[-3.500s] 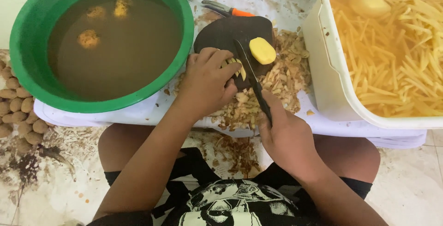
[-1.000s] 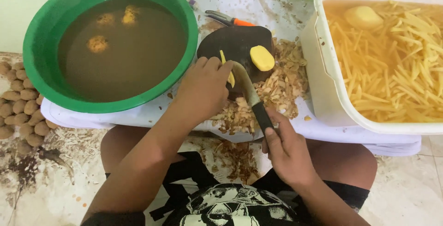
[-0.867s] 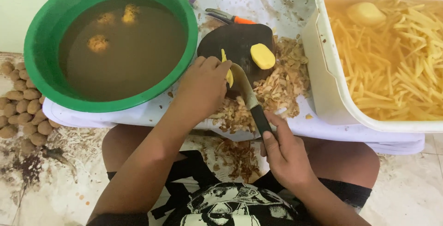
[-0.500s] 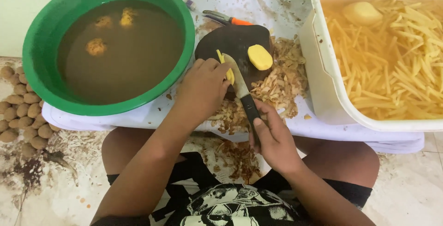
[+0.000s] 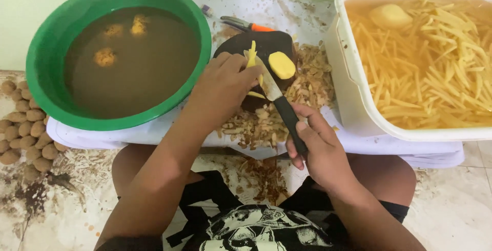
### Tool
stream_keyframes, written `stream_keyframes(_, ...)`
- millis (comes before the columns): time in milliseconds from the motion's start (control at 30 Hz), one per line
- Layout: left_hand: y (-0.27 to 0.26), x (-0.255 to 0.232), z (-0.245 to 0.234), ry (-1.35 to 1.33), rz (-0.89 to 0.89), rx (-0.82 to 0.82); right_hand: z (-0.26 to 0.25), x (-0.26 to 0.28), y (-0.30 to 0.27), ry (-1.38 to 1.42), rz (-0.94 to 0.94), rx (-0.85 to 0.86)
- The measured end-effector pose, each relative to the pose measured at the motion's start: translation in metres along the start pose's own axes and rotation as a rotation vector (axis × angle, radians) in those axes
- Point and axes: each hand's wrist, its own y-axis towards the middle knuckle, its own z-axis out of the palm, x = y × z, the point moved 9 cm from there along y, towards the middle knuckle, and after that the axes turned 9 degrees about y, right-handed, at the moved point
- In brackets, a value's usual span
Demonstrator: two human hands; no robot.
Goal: Slicing potatoes and cutting them into thin strips for french fries using a knife and cutting board.
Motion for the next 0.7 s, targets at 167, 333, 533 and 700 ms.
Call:
stream_keyframes(167,0.018,-0.006,-0.033,0.014,0.118,-0.103,-0.005,0.024,-0.006,0.131,-0.027,0.010)
stream_keyframes(333,0.056,-0.029,-0.041,0.091,0.258,-0.244,-0.026,0.081,-0.038,0.057,-0.033,-0.141)
stream_keyframes(533,0.153,-0.093,-0.018,-0.091,0.410,-0.270,-0.129,0.148,-0.069,-0.458,-0.243,-0.405)
stream_keyframes(700,0.213,-0.135,0.088,-0.410,0.398,-0.073,-0.221,0.171,-0.054,-0.600,-0.381,-0.529)
